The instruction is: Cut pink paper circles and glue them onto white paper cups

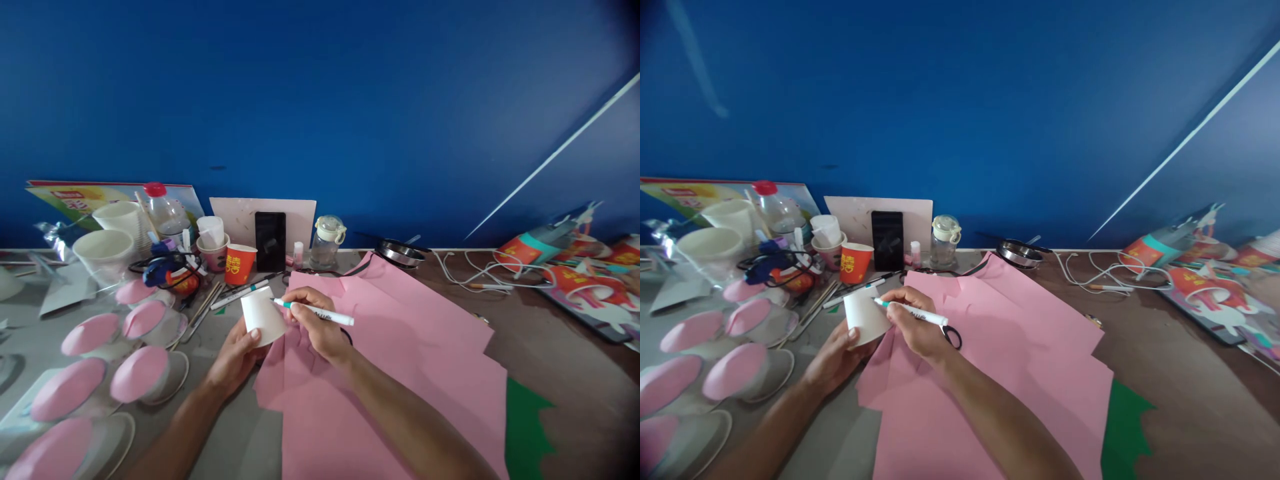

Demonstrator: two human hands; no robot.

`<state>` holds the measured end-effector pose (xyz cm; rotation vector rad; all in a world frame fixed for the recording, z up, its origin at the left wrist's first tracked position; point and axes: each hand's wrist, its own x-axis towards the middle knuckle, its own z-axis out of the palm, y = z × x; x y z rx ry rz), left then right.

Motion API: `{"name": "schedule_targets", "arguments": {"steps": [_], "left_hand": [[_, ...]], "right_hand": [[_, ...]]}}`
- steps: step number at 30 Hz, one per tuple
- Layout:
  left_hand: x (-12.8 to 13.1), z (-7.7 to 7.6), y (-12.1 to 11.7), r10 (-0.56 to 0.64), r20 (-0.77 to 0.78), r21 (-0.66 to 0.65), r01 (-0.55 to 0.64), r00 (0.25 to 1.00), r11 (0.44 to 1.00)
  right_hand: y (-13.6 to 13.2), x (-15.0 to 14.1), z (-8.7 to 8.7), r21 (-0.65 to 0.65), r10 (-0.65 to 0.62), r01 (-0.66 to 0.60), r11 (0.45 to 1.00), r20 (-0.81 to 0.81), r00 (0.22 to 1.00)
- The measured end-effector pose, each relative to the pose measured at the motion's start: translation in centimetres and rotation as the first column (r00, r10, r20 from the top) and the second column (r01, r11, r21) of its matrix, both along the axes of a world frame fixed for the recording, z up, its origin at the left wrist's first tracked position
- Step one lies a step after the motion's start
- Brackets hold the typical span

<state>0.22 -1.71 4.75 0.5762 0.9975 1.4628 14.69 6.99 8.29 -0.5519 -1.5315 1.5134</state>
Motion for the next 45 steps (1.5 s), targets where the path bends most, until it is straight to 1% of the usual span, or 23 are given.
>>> {"name": "schedule_targets", "arguments": {"steps": [3,6,10,16,20,23,26,29,32,41,45], "left_hand": [[0.0,0.1,0.0,0.003,0.009,-0.012,-0.003,1.0,1.0],[0.1,0.3,0.0,0.003,0.014,-0.015,-0.003,1.0,1.0],[0.1,0.3,0.0,0.005,0.005,0.0,-0.005,1.0,1.0],[-0.2,-0.3,0.0,-0.005,0.039,0.004,0.005,0.999,1.0],[-0.3,-0.4,-0.1,-0.013,0.058,0.011,0.012,0.998,1.0],[-0.3,-0.3,-0.1,-0.013,0.072,0.023,0.011,0.997,1.0],[-0.2,-0.2,0.0,-0.013,0.07,0.026,0.011,0.997,1.0],[-0.1,0.0,0.0,-0.017,0.05,0.019,0.016,0.999,1.0],[-0.1,0.0,0.0,-0.021,0.025,0.011,0.021,0.999,1.0],[-0.1,-0.1,0.0,-0.018,0.009,0.016,0.017,1.0,1.0],[-0.1,0.0,0.0,-0.022,0.007,0.022,0.021,1.0,1.0]], "right_hand": [[-0.4,0.1,0.1,0.066,0.013,-0.015,0.998,0.043,0.999],[-0.4,0.0,-0.1,0.088,0.016,-0.021,0.996,0.056,0.998],[-0.2,0.0,-0.2,0.063,0.016,-0.019,0.998,0.049,0.999],[0.1,-0.1,0.2,-0.039,0.026,-0.025,0.999,0.008,1.0],[0.5,-0.1,0.2,-0.061,0.008,-0.009,0.998,-0.011,1.0],[0.6,-0.1,-0.1,-0.058,-0.001,-0.001,0.998,-0.038,0.999],[0.3,0.0,0.0,-0.044,0.024,-0.027,0.999,-0.077,0.997],[-0.1,0.2,0.5,-0.047,0.057,-0.06,0.997,-0.051,0.997],[-0.4,0.2,0.9,-0.043,0.052,-0.052,0.998,-0.011,0.999],[0.3,0.1,0.4,-0.039,0.012,-0.012,0.999,-0.001,1.0],[0.2,0.2,0.7,-0.019,0.02,-0.02,1.0,-0.006,1.0]]}}
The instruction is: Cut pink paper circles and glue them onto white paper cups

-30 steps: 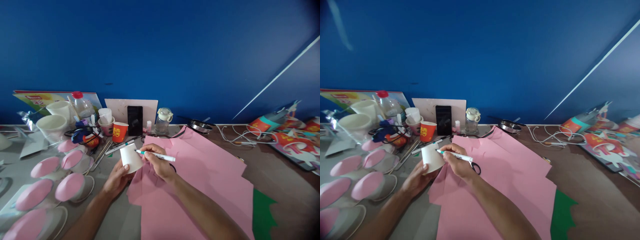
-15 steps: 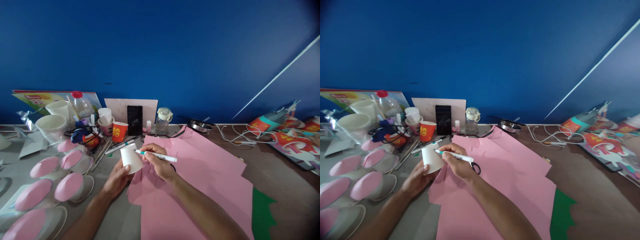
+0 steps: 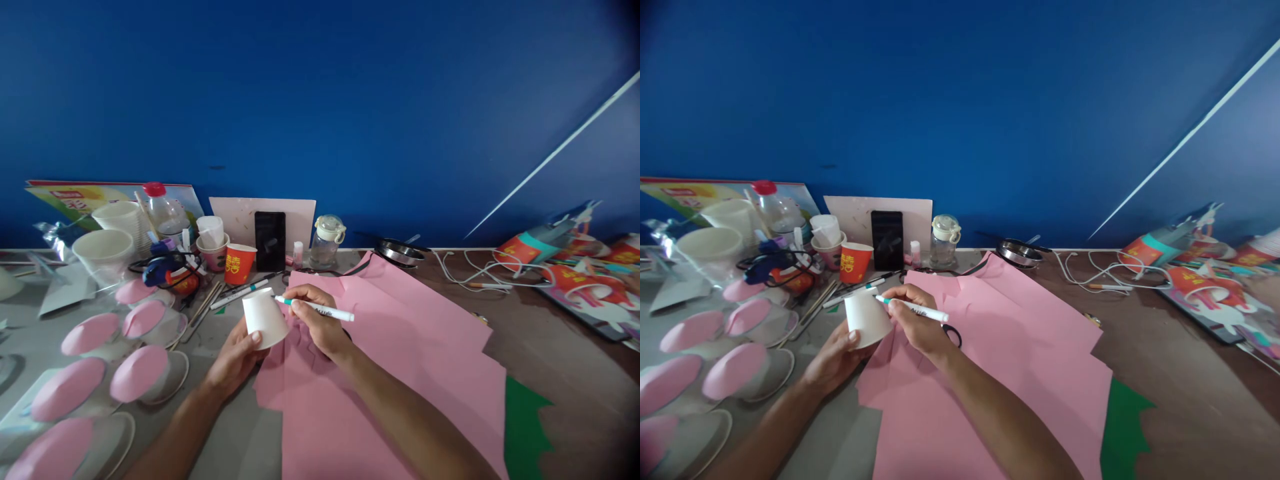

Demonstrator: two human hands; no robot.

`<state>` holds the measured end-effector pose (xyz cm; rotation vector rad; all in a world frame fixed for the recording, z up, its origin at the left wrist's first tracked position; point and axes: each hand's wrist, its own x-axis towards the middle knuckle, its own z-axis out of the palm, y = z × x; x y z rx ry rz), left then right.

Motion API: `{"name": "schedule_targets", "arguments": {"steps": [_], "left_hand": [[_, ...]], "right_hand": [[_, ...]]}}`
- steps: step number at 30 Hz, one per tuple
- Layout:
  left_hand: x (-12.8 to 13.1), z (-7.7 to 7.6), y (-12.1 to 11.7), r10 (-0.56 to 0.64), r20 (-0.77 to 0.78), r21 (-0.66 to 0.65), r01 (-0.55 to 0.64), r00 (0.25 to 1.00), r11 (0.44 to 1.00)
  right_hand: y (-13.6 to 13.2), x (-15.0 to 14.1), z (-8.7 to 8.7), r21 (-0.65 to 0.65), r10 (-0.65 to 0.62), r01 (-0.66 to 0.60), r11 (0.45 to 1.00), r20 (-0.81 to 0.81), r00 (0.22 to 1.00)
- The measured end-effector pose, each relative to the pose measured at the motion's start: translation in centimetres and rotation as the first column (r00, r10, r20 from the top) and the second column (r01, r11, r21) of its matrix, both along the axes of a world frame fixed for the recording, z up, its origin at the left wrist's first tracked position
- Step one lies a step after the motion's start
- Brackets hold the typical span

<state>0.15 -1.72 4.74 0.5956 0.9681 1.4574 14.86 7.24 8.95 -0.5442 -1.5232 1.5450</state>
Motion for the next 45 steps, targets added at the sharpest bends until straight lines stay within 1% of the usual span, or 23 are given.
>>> {"name": "schedule_targets", "arguments": {"steps": [5,9,12,14,15,16,18,20,21,23,27,30,32,34,35,38,41,45], "left_hand": [[0.0,0.1,0.0,-0.009,-0.005,-0.01,0.009,1.0,1.0],[-0.1,0.0,0.0,-0.004,0.014,-0.018,0.004,1.0,1.0],[-0.1,-0.1,0.0,0.011,0.032,-0.02,-0.01,0.999,1.0],[-0.2,-0.2,-0.1,0.016,0.044,-0.023,-0.015,0.999,1.0],[-0.2,-0.2,-0.1,0.016,0.05,-0.024,-0.014,0.999,1.0],[-0.2,-0.2,-0.1,0.014,0.057,-0.024,-0.013,0.998,1.0],[-0.2,-0.2,-0.2,0.011,0.069,-0.019,-0.01,0.998,1.0],[-0.2,-0.2,-0.2,0.008,0.077,-0.011,-0.007,0.997,1.0],[-0.2,-0.1,-0.2,0.001,0.08,-0.006,0.0,0.997,1.0],[-0.3,-0.1,-0.2,-0.019,0.081,0.002,0.019,0.997,1.0],[-0.2,0.0,-0.1,-0.037,0.083,0.017,0.035,0.996,0.999],[-0.1,0.3,0.0,-0.028,0.078,0.011,0.028,0.997,1.0],[0.0,0.5,0.2,-0.008,0.05,0.006,0.008,0.999,1.0],[0.1,0.5,0.4,0.051,0.014,0.014,-0.051,0.999,0.999],[0.2,0.5,0.5,0.085,-0.005,0.024,-0.085,0.996,0.996],[0.4,0.3,0.7,0.157,-0.058,0.064,-0.153,0.986,0.986],[0.7,0.1,0.7,0.154,-0.096,0.094,-0.145,0.983,0.985],[1.1,-0.1,0.7,0.144,-0.153,0.143,-0.123,0.978,0.982]], "right_hand": [[-0.2,0.1,0.5,0.028,-0.009,0.008,1.0,0.034,0.999],[-0.1,0.2,0.3,0.031,0.001,-0.002,1.0,0.053,0.999],[0.1,0.0,0.1,-0.002,-0.047,0.047,0.999,-0.033,0.998],[0.2,-0.2,-0.2,-0.045,-0.09,0.086,0.995,-0.111,0.99],[0.4,-0.4,-0.3,-0.076,-0.111,0.102,0.992,-0.124,0.986],[0.5,-0.6,-0.6,-0.108,-0.13,0.118,0.987,-0.113,0.985],[0.7,-0.9,-1.2,-0.15,-0.174,0.166,0.975,-0.039,0.984],[0.8,-1.2,-1.8,-0.145,-0.181,0.184,0.972,0.032,0.983],[0.7,-1.3,-2.0,-0.136,-0.163,0.169,0.976,0.053,0.985],[0.5,-1.3,-2.2,-0.139,-0.085,0.095,0.986,0.073,0.994],[-0.1,-1.1,-1.8,-0.197,0.087,-0.077,0.977,0.038,0.996],[-0.3,-0.9,-1.5,-0.21,0.135,-0.125,0.97,0.031,0.99],[-0.3,-1.0,-1.6,-0.216,0.12,-0.113,0.97,0.023,0.992],[-0.2,-1.1,-1.9,-0.189,0.064,-0.059,0.98,0.019,0.998],[-0.2,-1.2,-2.0,-0.15,0.024,-0.02,0.988,0.03,0.999],[-0.3,-1.2,-2.3,0.036,-0.09,0.086,0.996,0.104,0.991],[-0.6,-1.3,-2.5,0.176,-0.186,0.155,0.972,0.177,0.967],[-1.0,-1.5,-2.9,0.248,-0.259,0.198,0.948,0.242,0.935]]}}
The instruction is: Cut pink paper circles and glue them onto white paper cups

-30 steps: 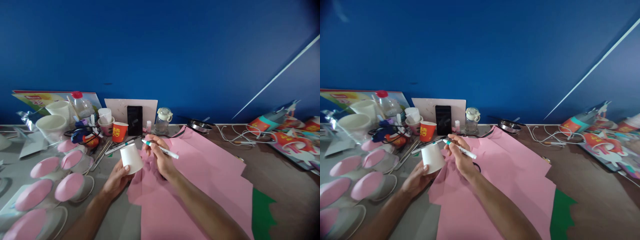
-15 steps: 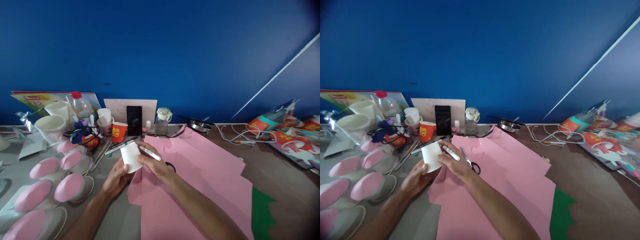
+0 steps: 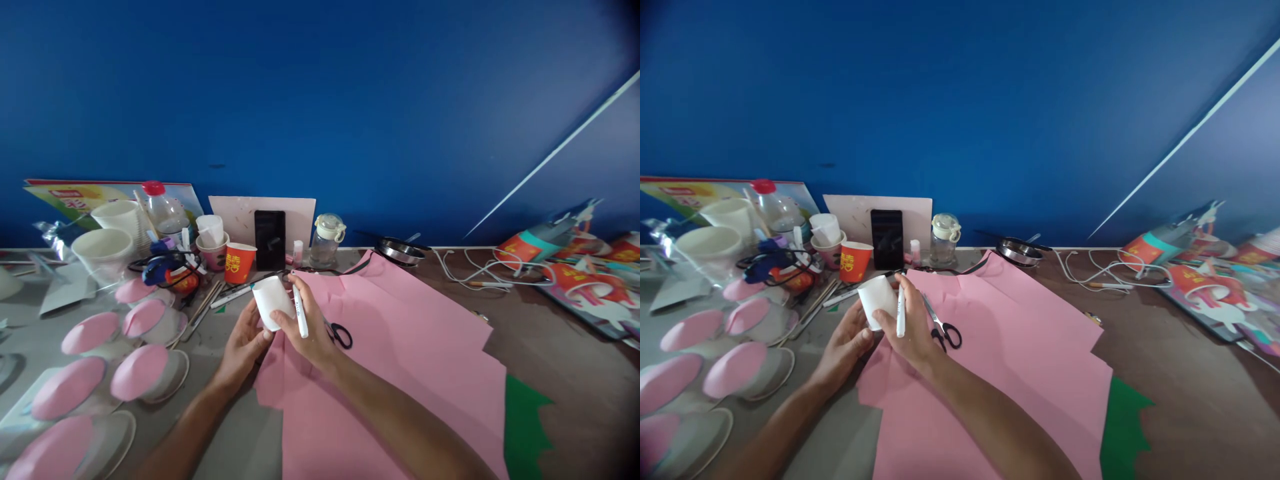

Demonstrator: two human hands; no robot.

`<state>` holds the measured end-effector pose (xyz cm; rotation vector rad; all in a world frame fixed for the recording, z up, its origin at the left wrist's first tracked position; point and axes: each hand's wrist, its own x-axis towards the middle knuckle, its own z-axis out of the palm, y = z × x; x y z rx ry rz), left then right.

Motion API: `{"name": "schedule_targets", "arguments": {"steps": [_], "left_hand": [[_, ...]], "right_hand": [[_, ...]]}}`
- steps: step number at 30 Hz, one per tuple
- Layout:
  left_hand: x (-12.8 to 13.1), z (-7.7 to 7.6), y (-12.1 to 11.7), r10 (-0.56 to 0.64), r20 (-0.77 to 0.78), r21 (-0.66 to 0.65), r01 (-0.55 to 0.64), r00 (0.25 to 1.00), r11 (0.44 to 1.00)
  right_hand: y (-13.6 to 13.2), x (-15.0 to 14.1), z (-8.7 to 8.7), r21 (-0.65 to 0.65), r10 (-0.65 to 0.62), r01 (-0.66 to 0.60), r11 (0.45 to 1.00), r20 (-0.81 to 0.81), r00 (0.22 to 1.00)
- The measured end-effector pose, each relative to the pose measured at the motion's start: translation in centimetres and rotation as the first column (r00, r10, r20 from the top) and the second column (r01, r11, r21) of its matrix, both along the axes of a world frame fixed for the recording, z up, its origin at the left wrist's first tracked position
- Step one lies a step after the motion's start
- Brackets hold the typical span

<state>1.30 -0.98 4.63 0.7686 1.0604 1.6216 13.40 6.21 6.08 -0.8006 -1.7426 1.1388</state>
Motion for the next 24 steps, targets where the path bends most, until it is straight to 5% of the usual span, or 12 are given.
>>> {"name": "schedule_targets", "arguments": {"steps": [11,24], "left_hand": [[-0.3,-0.1,0.0,0.092,-0.161,-0.013,-0.096,0.983,0.995],[-0.4,-0.3,-0.2,0.064,0.0,-0.096,-0.063,0.998,0.993]], "right_hand": [[-1.1,0.1,0.9,0.134,0.008,-0.019,0.991,0.083,0.996],[-0.2,1.3,1.8,0.094,0.089,-0.07,0.993,-0.217,0.972]]}}
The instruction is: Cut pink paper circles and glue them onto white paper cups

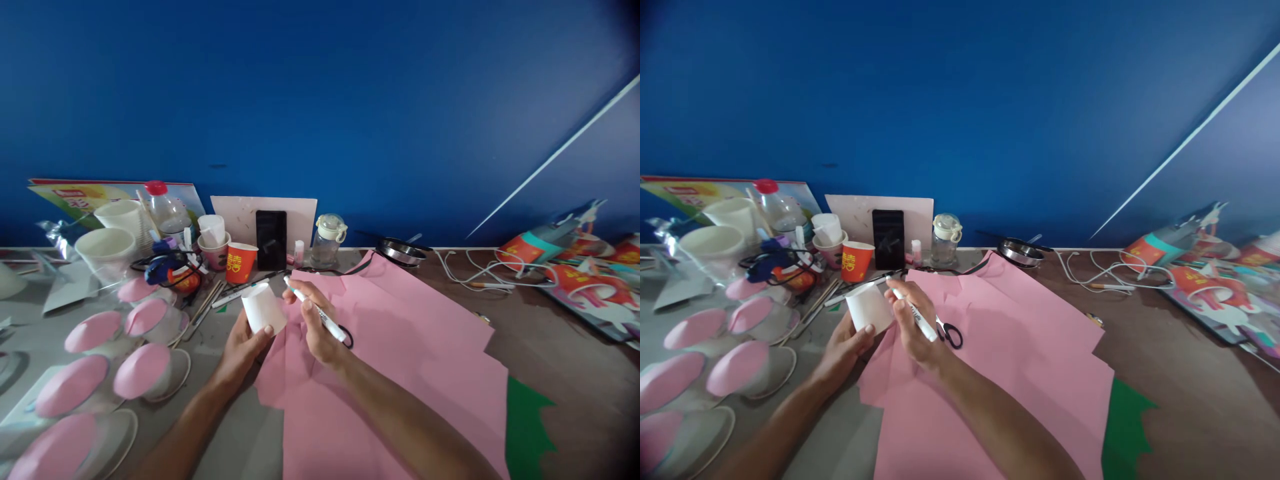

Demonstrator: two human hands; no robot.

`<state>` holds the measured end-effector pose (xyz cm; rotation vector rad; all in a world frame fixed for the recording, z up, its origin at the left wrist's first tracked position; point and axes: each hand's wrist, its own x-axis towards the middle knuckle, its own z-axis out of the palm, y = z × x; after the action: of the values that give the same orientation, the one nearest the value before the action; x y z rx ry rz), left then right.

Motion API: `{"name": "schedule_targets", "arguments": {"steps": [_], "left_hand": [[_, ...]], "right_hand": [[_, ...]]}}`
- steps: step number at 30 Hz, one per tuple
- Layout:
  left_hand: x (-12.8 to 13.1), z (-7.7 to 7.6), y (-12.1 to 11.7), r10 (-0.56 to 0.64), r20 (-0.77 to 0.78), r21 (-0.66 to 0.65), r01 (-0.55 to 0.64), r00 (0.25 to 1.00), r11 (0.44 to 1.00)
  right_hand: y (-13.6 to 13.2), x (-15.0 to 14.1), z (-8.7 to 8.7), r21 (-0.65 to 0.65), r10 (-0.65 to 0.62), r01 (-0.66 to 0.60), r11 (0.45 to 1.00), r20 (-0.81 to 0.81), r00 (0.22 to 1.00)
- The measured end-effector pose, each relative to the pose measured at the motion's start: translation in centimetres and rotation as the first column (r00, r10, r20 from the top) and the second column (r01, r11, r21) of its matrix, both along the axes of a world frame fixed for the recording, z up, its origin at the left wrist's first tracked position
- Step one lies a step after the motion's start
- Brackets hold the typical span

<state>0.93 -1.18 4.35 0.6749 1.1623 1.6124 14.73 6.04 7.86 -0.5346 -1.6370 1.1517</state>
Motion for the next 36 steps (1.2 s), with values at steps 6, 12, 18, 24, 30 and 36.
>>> {"name": "schedule_targets", "arguments": {"steps": [6,12,18,24,30,36], "left_hand": [[0.08,0.25,-0.06,-0.026,0.0,-0.016,0.026,1.0,1.0],[0.0,0.27,-0.05,-0.016,-0.015,-0.014,0.016,1.0,1.0],[-0.06,0.1,-0.1,-0.054,-0.016,-0.008,0.054,0.998,0.999],[-0.23,-0.26,-0.07,-0.073,-0.096,-0.012,0.072,0.993,0.997],[-0.19,-0.13,0.01,-0.066,-0.154,-0.017,0.064,0.986,0.998],[-0.21,-0.53,-0.07,-0.1,-0.175,0.004,0.102,0.979,0.995]], "right_hand": [[0.29,0.12,0.31,-0.108,0.076,-0.074,0.991,0.014,0.997],[0.39,-0.06,0.54,-0.082,0.096,-0.092,0.992,0.043,0.994],[0.63,0.02,0.67,0.024,0.076,-0.079,0.997,0.086,0.993],[0.58,-0.09,0.57,0.036,0.076,-0.077,0.996,0.05,0.996],[0.64,-0.24,0.3,0.082,0.079,-0.083,0.993,0.047,0.996],[0.57,-0.3,0.22,0.094,0.072,-0.076,0.993,0.048,0.996]]}}
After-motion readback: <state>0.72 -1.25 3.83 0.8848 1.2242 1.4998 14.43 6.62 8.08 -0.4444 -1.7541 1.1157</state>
